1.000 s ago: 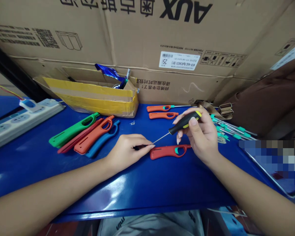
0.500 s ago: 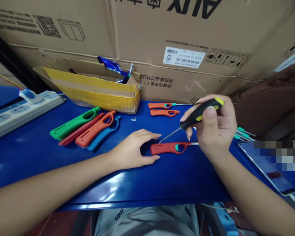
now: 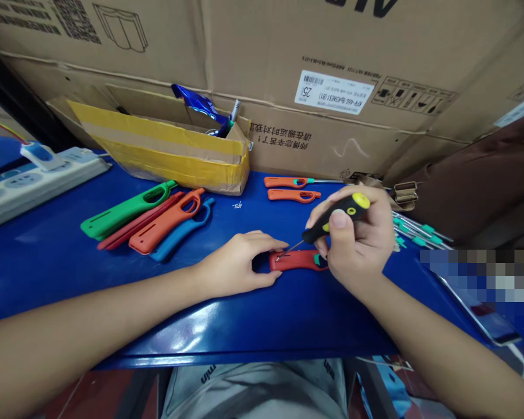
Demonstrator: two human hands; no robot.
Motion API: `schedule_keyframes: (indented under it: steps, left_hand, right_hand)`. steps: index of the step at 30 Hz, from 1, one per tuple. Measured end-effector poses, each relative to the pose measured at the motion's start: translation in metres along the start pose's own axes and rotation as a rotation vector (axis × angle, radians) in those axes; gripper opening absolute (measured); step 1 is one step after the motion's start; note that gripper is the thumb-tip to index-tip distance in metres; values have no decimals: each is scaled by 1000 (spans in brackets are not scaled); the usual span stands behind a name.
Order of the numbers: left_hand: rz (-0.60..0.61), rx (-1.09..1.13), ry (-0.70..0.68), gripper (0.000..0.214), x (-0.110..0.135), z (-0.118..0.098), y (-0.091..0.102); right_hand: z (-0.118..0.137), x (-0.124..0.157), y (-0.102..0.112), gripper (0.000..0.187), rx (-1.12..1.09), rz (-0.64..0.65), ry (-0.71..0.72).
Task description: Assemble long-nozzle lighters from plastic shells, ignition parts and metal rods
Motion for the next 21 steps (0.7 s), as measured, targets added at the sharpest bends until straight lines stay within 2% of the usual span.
schedule_keyframes:
  steps: [7, 21]
  left_hand:
    - [3, 6, 0, 40, 1, 2, -1]
    - [-6, 27, -1, 38, 1, 1, 0]
  right_hand:
    - [-3, 0, 1, 13, -24, 11, -25]
    - [-3, 5, -2, 10, -20, 40, 52]
Point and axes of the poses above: each hand's wrist, its own x-axis away from the middle knuckle, its own y-axis out of the back of the hand, z = x × y, the point moved 7 cm from there along -x, towards the middle knuckle, and after that the axes turned 8 degrees about y, right-handed, at the moved point
